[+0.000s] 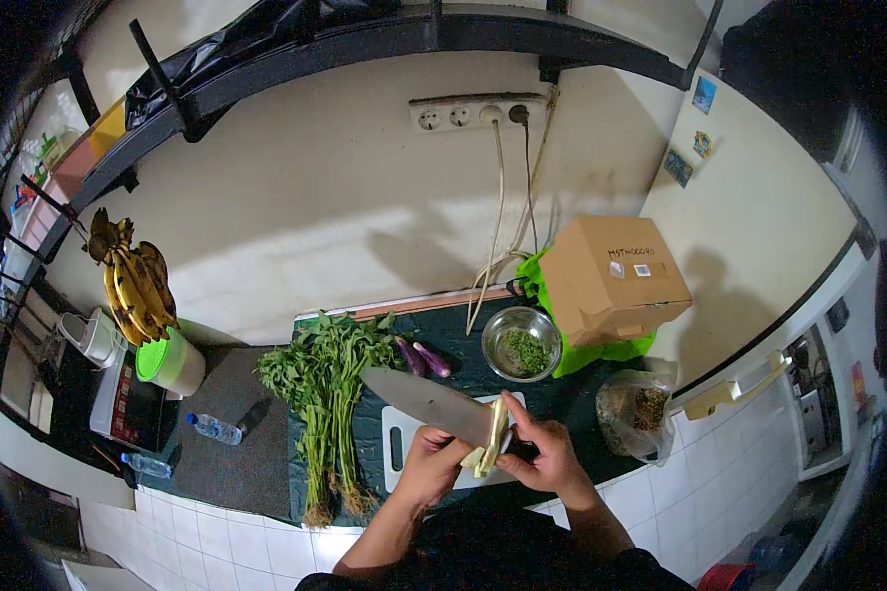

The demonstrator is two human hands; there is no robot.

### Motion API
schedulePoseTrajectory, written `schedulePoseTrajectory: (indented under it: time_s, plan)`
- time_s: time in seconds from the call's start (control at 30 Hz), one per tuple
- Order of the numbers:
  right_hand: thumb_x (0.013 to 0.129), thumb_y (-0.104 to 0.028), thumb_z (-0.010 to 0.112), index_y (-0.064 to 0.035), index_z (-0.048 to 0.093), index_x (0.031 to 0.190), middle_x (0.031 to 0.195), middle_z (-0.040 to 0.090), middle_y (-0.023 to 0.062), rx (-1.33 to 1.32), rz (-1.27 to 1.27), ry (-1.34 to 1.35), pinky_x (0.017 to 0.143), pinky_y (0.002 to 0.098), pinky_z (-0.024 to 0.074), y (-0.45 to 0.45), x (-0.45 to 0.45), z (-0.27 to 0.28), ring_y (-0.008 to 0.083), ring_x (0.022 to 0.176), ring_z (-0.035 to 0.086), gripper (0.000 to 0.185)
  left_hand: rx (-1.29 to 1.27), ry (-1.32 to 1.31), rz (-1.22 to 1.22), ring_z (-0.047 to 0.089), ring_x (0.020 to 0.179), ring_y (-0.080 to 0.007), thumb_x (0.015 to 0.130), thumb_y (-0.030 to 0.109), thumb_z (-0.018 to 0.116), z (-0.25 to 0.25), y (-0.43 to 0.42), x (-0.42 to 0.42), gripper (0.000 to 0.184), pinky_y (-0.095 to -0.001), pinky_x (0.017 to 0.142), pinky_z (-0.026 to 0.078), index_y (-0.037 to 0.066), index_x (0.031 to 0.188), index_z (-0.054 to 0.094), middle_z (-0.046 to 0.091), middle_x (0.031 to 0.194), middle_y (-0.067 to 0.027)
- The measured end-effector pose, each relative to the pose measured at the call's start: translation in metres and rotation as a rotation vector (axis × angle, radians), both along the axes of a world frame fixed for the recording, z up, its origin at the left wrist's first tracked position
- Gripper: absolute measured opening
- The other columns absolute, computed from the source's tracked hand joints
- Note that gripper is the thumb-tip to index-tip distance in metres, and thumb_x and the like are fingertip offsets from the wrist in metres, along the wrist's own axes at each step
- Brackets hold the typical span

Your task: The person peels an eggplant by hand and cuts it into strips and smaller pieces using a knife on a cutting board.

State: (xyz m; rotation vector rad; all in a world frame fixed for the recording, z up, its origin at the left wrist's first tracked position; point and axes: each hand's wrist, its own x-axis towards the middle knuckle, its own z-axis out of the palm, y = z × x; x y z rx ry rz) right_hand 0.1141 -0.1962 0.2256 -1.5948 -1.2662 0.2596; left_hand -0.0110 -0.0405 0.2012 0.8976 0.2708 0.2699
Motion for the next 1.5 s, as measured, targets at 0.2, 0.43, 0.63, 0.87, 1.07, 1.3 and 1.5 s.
schedulePoseTrajectory:
  time_s: [0.2, 0.43, 0.63, 0.87, 1.07, 1.3, 1.5]
  plan:
    - [0.079, -0.032, 0.08, 0.0008, 0.037, 0.148, 0.078, 0.068, 0.0137, -0.027, -0.053, -0.096, 0.061, 0.0356, 0.0527, 0.001, 0.002, -0.007, 0.0287, 0.066, 0.069, 0.087, -0.022, 0.061, 0.01, 0.067, 0.097, -0.0188, 0.086, -0.002, 0.061, 0.01, 0.0, -0.001, 0.033, -0.0324, 0.084, 0.053, -0.002, 0.119, 0.063, 0.069, 0.113, -0.0087]
    - [0.08, -0.018, 0.077, -0.0042, 0.038, 0.149, 0.093, 0.071, 0.0163, 0.075, -0.02, 0.017, 0.075, 0.0337, 0.056, 0.001, 0.002, -0.001, 0.0252, 0.08, 0.072, 0.08, 0.068, 0.063, -0.076, 0.064, 0.091, -0.0104, 0.089, 0.001, 0.061, 0.003, 0.004, -0.004, 0.023, -0.0272, 0.083, 0.05, -0.003, 0.111, 0.068, 0.07, 0.104, -0.0061]
    - [0.08, -0.009, 0.074, -0.0081, 0.039, 0.149, 0.111, 0.07, 0.017, -0.068, 0.007, 0.198, 0.085, 0.0345, 0.0547, -0.005, 0.002, -0.004, 0.0247, 0.096, 0.072, 0.077, 0.043, 0.032, -0.015, 0.068, 0.085, -0.0153, 0.089, 0.0, 0.06, 0.004, 0.001, 0.003, 0.022, -0.0291, 0.078, 0.053, -0.003, 0.109, 0.069, 0.072, 0.099, -0.0086]
    - [0.087, -0.004, 0.066, -0.0046, 0.038, 0.149, 0.118, 0.068, 0.0147, -0.053, -0.016, 0.225, 0.084, 0.0316, 0.0535, 0.002, 0.01, -0.038, 0.0216, 0.097, 0.07, 0.068, -0.022, 0.088, -0.035, 0.065, 0.095, -0.0139, 0.094, 0.003, 0.059, -0.019, 0.01, 0.013, 0.028, -0.0286, 0.085, 0.051, -0.003, 0.121, 0.065, 0.07, 0.109, -0.0081]
    - [0.101, -0.021, 0.054, -0.0015, 0.052, 0.135, 0.077, 0.059, 0.0032, 0.058, 0.097, 0.922, 0.05, 0.0245, 0.041, 0.002, 0.011, -0.05, 0.0104, 0.055, 0.052, 0.04, -0.06, 0.155, -0.103, 0.063, 0.1, -0.0136, 0.096, 0.007, 0.06, -0.018, 0.018, 0.018, 0.033, -0.0282, 0.09, 0.049, -0.002, 0.127, 0.062, 0.068, 0.115, -0.0083]
    - [0.103, -0.039, 0.049, -0.0033, 0.059, 0.11, 0.068, 0.051, 0.0002, 0.167, 0.13, 1.36, 0.046, 0.0235, 0.0338, -0.001, 0.025, -0.089, 0.0088, 0.05, 0.044, 0.038, -0.072, 0.269, -0.132, 0.067, 0.102, -0.0218, 0.093, 0.006, 0.06, -0.047, 0.031, 0.02, 0.034, -0.0326, 0.092, 0.054, -0.007, 0.126, 0.06, 0.067, 0.118, -0.0139]
    - [0.103, -0.036, 0.051, -0.0062, 0.054, 0.098, 0.073, 0.051, 0.0011, -0.066, -0.059, 1.327, 0.049, 0.0249, 0.0358, -0.022, 0.053, -0.156, 0.0095, 0.053, 0.042, 0.03, -0.078, 0.295, -0.13, 0.065, 0.102, -0.0182, 0.096, 0.011, 0.06, -0.049, 0.046, 0.008, 0.036, -0.032, 0.092, 0.053, -0.002, 0.13, 0.059, 0.067, 0.117, -0.0088]
